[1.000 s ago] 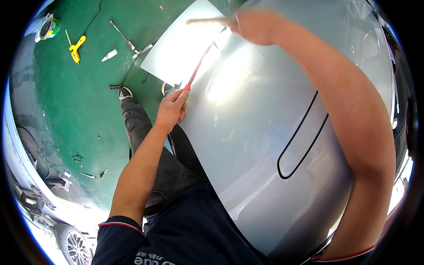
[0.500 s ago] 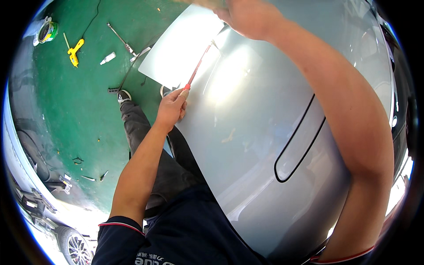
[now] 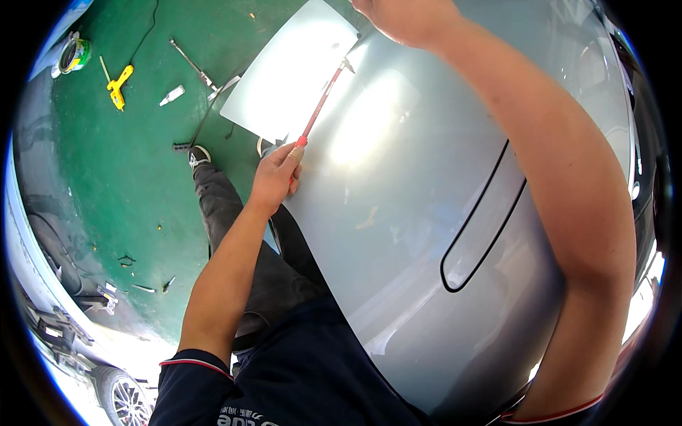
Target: The person uses a light panel to inspect a detached car hood, then repeatedly taps a metal rod against the hood surface with a hammer to flatten dents. The person also uses a pry bar to adjust the hood edge. Another person works nearby on a different vehicle.
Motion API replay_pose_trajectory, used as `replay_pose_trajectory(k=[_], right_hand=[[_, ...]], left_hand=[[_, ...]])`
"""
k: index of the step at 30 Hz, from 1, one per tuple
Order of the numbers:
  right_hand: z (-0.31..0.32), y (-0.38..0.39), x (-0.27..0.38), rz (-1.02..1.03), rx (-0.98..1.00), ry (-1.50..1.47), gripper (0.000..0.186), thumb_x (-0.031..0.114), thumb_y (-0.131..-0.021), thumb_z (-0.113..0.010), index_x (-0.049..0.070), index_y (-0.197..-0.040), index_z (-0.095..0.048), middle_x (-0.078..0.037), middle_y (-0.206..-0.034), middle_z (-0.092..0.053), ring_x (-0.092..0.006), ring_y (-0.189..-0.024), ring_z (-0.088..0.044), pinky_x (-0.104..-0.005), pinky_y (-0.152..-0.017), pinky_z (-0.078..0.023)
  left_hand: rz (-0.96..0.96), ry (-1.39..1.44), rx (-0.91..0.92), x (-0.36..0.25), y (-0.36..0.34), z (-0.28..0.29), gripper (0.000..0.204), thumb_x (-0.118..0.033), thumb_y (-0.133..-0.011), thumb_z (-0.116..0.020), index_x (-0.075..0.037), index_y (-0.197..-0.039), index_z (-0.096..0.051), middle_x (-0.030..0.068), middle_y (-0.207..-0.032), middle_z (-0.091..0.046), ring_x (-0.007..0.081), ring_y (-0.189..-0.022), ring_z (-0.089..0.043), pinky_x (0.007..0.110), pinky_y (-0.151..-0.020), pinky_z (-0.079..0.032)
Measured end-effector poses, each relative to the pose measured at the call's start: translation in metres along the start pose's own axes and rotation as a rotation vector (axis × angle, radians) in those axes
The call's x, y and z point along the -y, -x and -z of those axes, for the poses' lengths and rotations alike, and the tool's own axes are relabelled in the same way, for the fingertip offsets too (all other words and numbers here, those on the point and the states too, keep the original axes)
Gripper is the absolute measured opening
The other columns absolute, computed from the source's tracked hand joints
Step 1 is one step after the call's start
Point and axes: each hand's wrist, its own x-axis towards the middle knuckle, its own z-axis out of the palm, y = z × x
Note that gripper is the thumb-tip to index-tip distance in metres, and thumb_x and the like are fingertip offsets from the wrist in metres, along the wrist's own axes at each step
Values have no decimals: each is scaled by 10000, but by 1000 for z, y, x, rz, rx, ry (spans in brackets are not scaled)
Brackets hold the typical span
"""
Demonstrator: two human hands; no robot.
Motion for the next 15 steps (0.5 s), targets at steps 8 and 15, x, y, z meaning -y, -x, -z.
replay_pose_trajectory(k=[8,15], right_hand=[[6,7,3,29,-63,-83,469,381,-1033,-469,-44,-988,-662,-266,-914,-731,-458,-885,-714,-554,-799,-563],[-15,11,5,181,447,251,293,186,-1017,-509,66,-1166,-730,-116,-1090,-743,-321,-936,-727,-463,-779,-586]], left_hand=[[21,11,2,2,-5,1,378,-290,-1036,-635,-19,-1297,-672,-16,-696,-507,68,-484,-436,238,-449,-323],[9,16,-17,3,-2,3,386,-293,-1035,-639,-17,-1304,-669,-14,-699,-511,70,-484,-439,240,-451,-331]])
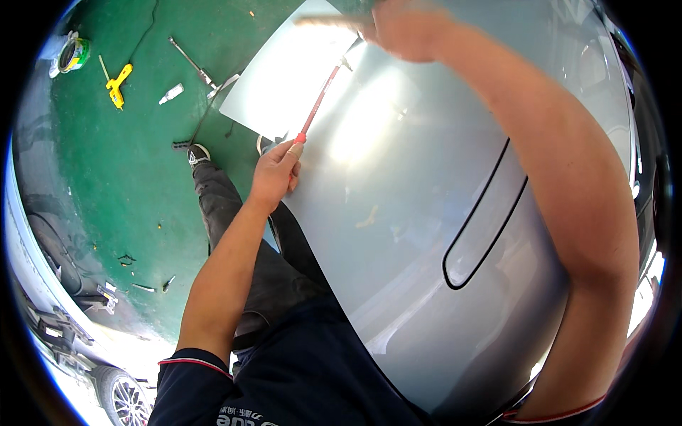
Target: The person uses a light panel to inspect a detached car hood, then repeatedly taps a metal rod against the hood surface with a hammer to flatten dents. The person also uses a pry bar to adjust the hood edge. Another person works nearby on a different vehicle.
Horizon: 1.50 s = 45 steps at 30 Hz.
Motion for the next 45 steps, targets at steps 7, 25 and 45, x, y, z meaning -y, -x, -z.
replay_pose_trajectory(k=[7,25,45], right_hand=[[1,-6,-5,41,-193,16,304,225,-1009,-505,36,-1134,-707,-179,-1043,-730,-373,-917,-720,-515,-799,-566],[-15,-23,-25,358,-48,323,411,279,-1013,-475,-37,-993,-738,-243,-951,-744,-462,-896,-709,-540,-830,-549],[-2,-23,-14,275,-204,239,414,293,-1021,-455,24,-979,-767,-232,-985,-750,-436,-937,-717,-513,-835,-570]], left_hand=[[8,-42,8,-2,3,1,362,-292,-1031,-643,-19,-1265,-683,-11,-695,-526,71,-482,-459,243,-450,-337],[5,-2,3,8,9,8,361,-281,-1036,-641,-38,-1300,-683,-4,-686,-528,83,-463,-449,244,-440,-311],[-5,-22,-14,11,5,3,358,-330,-1041,-645,-86,-1300,-693,-24,-705,-533,57,-464,-426,220,-428,-292]])
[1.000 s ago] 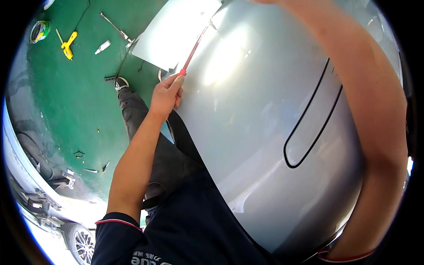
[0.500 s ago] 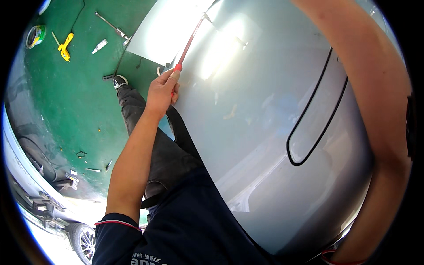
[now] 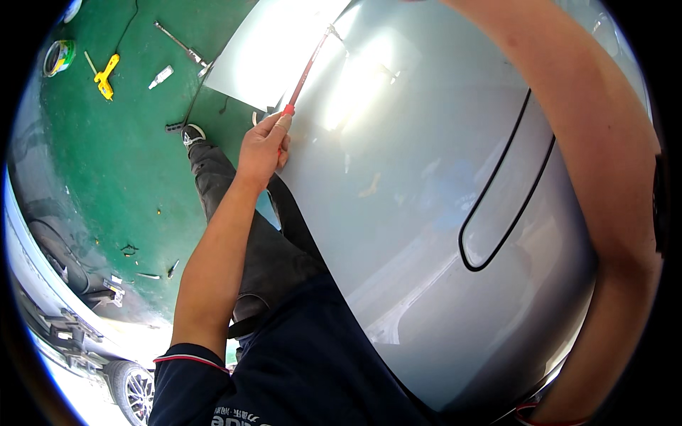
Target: The person uses a light panel to inspect a detached car hood, then repeatedly taps a metal rod against the hood surface with a hammer to flatten dents. The person also uses a pry bar to adjust the hood edge. Another person works nearby on a different vehicle.
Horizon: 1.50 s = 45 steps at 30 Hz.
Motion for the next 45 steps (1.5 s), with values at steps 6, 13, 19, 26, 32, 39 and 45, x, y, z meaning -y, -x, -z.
replay_pose_trajectory(k=[6,13,19,26,32,39,45], right_hand=[[7,21,-8,13,82,51,420,290,-1021,-438,25,-950,-756,-244,-983,-744,-427,-968,-713,-507,-859,-561],[-13,8,-16,113,194,30,323,252,-970,-508,39,-968,-751,-195,-989,-757,-394,-948,-724,-497,-835,-564],[11,7,-7,43,-19,113,310,229,-971,-503,54,-963,-759,-190,-984,-760,-392,-926,-730,-495,-828,-568],[-8,5,-13,22,-133,32,339,210,-990,-477,6,-979,-748,-237,-965,-746,-416,-888,-726,-519,-799,-565],[26,-14,7,21,9,51,374,260,-1014,-466,-8,-1150,-689,-251,-936,-736,-438,-883,-719,-537,-775,-560],[22,22,0,-314,-27,-359,449,310,-1043,-425,-28,-1052,-722,-273,-1019,-731,-452,-934,-708,-521,-844,-557],[16,11,-1,-36,8,-30,395,281,-1011,-457,5,-958,-734,-231,-978,-742,-439,-909,-714,-538,-823,-557]], left_hand=[[-9,-44,46,-3,-6,-9,364,-334,-1046,-633,-85,-1307,-685,-23,-704,-530,62,-470,-432,227,-435,-285],[2,-38,52,-10,-6,-16,377,-340,-1048,-625,-78,-1313,-680,-21,-710,-525,65,-483,-432,228,-442,-281],[-23,-46,-15,-8,-3,-7,380,-331,-1041,-641,-72,-1316,-681,-18,-718,-519,63,-482,-425,224,-441,-298],[-6,-31,23,-8,-7,-9,362,-311,-1041,-641,-73,-1310,-685,-18,-701,-526,64,-467,-429,225,-439,-308],[3,-29,-119,-6,14,16,360,-317,-1043,-638,-74,-1304,-684,-14,-706,-533,68,-468,-442,229,-436,-301],[4,-27,28,-3,-1,-4,383,-334,-1041,-638,-72,-1319,-672,-13,-718,-536,70,-476,-449,225,-438,-303],[35,-42,-8,-4,2,-3,375,-324,-1045,-635,-89,-1335,-670,-15,-716,-530,68,-476,-441,225,-438,-309]])
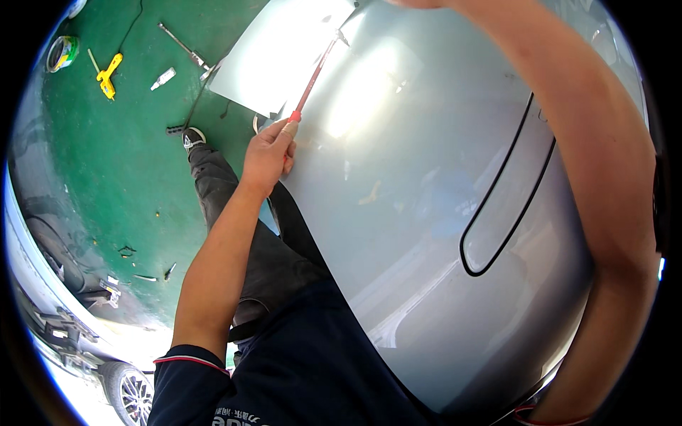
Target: The person uses a light panel to inspect a detached car hood, then repeatedly taps a metal rod against the hood surface with a hammer to flatten dents. The person also uses a pry bar to adjust the hood edge. Another person works nearby on a different vehicle.
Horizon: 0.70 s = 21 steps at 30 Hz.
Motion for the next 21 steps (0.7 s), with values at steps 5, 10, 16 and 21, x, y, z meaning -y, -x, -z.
replay_pose_trajectory(k=[5,10,16,21], right_hand=[[-3,-3,-4,-150,-279,-186,362,263,-1000,-466,23,-939,-730,-228,-945,-741,-426,-852,-718,-538,-798,-561],[-47,-9,-16,454,305,112,351,257,-992,-473,31,-930,-734,-224,-930,-742,-409,-850,-724,-536,-799,-559],[4,-28,15,-246,-409,-322,387,315,-987,-501,17,-969,-747,-236,-903,-739,-424,-827,-724,-531,-784,-569],[-19,7,-23,204,119,75,395,277,-1004,-469,-3,-993,-747,-232,-912,-742,-431,-831,-722,-522,-781,-572]], left_hand=[[-14,39,24,-2,2,-1,371,-318,-1047,-633,-86,-1334,-674,-14,-713,-528,67,-475,-437,228,-438,-309],[-13,-12,28,-4,1,-5,369,-305,-1050,-625,-72,-1333,-671,-11,-711,-526,67,-476,-434,229,-439,-308],[-25,30,-92,-3,13,16,383,-308,-1043,-627,-53,-1326,-663,-6,-705,-528,72,-470,-440,235,-437,-304],[-27,-12,43,-9,-7,-12,391,-326,-1041,-626,-47,-1312,-661,-5,-704,-537,75,-464,-443,240,-435,-299]])
